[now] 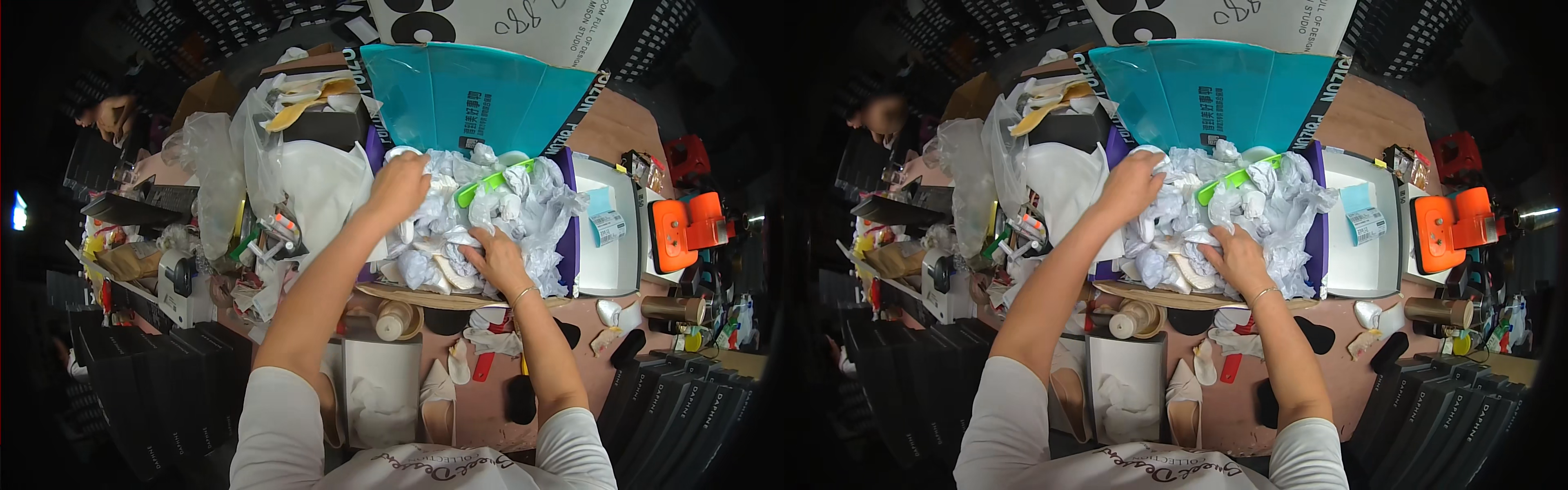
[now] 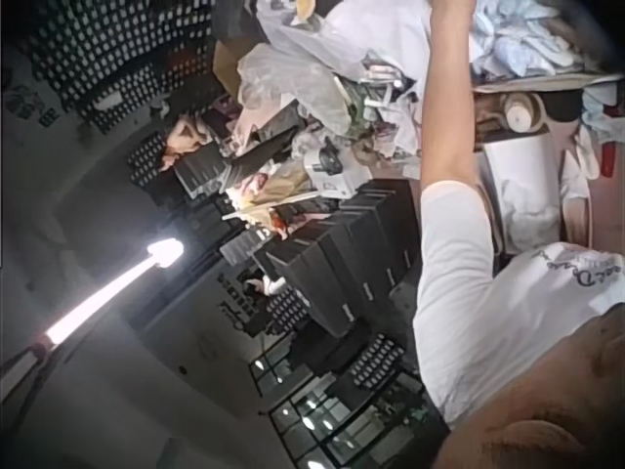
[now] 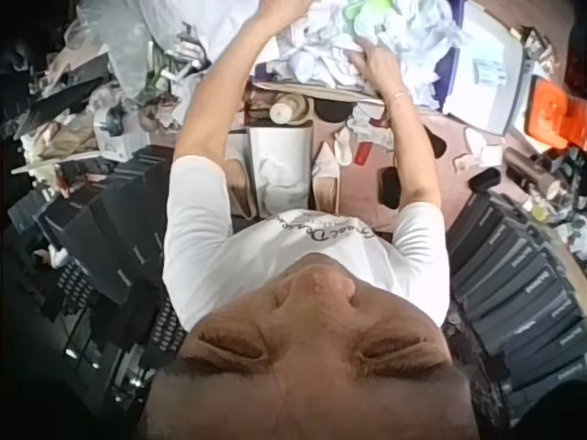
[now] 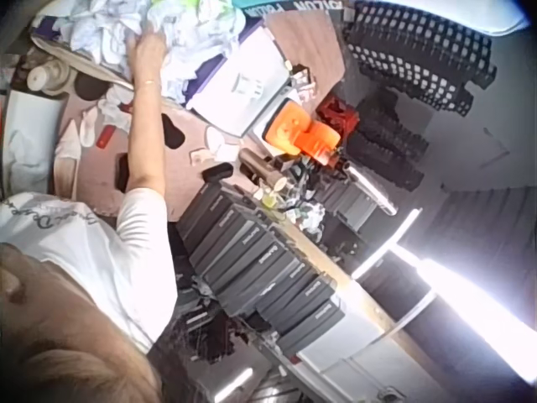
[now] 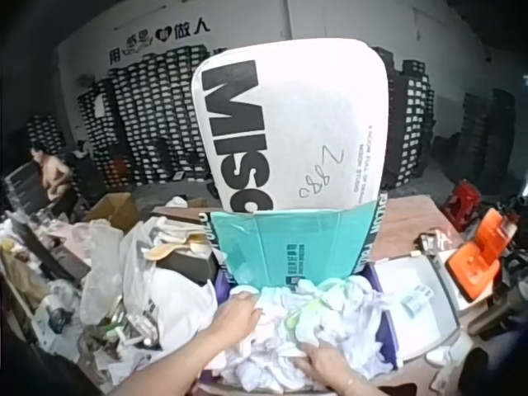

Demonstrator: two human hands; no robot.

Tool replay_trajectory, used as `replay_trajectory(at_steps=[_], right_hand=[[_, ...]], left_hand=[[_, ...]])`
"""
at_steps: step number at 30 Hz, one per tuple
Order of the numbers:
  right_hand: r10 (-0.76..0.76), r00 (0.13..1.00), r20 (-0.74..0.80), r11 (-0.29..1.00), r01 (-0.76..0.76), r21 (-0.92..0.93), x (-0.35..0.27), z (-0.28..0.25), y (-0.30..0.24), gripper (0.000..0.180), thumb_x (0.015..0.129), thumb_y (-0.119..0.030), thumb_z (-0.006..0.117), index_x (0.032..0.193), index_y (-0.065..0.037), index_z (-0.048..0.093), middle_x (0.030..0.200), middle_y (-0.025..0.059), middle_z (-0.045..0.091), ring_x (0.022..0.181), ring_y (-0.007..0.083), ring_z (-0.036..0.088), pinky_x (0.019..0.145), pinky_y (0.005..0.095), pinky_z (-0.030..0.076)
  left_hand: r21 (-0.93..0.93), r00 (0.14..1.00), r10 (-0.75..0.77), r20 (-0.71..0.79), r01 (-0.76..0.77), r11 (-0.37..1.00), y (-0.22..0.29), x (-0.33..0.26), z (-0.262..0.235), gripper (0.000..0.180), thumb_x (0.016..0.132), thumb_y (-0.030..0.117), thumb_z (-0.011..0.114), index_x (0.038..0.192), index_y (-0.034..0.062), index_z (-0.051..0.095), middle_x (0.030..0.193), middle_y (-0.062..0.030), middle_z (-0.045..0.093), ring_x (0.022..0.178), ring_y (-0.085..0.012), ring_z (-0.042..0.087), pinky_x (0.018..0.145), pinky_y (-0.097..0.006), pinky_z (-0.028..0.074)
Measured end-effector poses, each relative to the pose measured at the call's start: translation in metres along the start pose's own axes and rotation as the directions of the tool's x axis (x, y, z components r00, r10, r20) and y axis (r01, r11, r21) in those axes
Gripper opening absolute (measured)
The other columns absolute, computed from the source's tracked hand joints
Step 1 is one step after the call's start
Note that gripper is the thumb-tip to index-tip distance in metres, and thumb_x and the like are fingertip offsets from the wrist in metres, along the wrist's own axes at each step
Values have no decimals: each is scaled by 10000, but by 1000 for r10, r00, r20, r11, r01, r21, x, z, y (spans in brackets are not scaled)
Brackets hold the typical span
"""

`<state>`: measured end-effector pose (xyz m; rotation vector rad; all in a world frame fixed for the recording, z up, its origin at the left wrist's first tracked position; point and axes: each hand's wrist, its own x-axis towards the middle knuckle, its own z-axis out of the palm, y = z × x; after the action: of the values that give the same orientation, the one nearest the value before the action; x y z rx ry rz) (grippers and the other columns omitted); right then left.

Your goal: Inspecting, cleaning the soles, and packing a pair of white high-heeled shoes into a box with protective materials.

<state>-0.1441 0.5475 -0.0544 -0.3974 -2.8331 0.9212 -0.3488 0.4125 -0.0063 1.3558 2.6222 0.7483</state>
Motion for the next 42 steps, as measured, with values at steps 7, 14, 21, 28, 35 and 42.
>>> replay_trajectory(at_steps=[7,14,21,28,35,42], right_hand=[[-6,1000,-22,1000,6,-6,-1,4,4,371,820,-360,668,1047,-71,620,930,212,603,847,383,609,731,446,493],[13,1000,-28,999,-12,37,2,2,4,372,819,-361,666,1048,-71,624,923,221,605,864,386,608,749,454,494],[74,996,54,997,-74,-5,1,-1,-5,458,865,-427,606,1140,-61,601,1027,245,601,894,392,607,782,442,483],[31,999,35,997,-29,-70,4,14,9,429,949,-441,470,1172,-99,598,1152,283,540,984,436,575,837,449,466],[108,993,47,994,-107,-31,4,9,1,387,909,-390,560,1146,-88,612,893,242,639,892,422,605,797,457,477],[17,999,-48,999,-15,47,3,6,8,369,878,-389,598,1078,-81,628,1026,221,607,893,412,604,765,465,483]], left_hand=[[383,989,-98,106,51,922,-37,19,35,306,767,109,666,1050,5,613,1085,-197,607,1067,-342,574,844,-414,521],[-852,892,-327,313,416,317,-10,6,9,299,926,195,573,1170,24,582,1106,-78,620,1003,-167,580,784,-316,483],[-918,917,-138,374,388,87,-14,-67,-35,356,929,168,588,1223,-20,518,1147,-85,586,1041,-156,557,905,-315,479],[-783,824,-343,452,550,290,-30,-154,-98,457,906,190,633,1263,-56,489,1137,-83,592,961,-117,560,812,-259,480],[-863,847,-340,408,479,158,-24,-158,-75,387,923,148,598,1239,-52,502,1133,-94,595,1012,-133,577,865,-268,494],[-370,1000,-1,28,11,929,9,-80,-52,517,853,315,646,1172,-85,571,1100,-259,619,1056,-360,597,896,-389,475]])
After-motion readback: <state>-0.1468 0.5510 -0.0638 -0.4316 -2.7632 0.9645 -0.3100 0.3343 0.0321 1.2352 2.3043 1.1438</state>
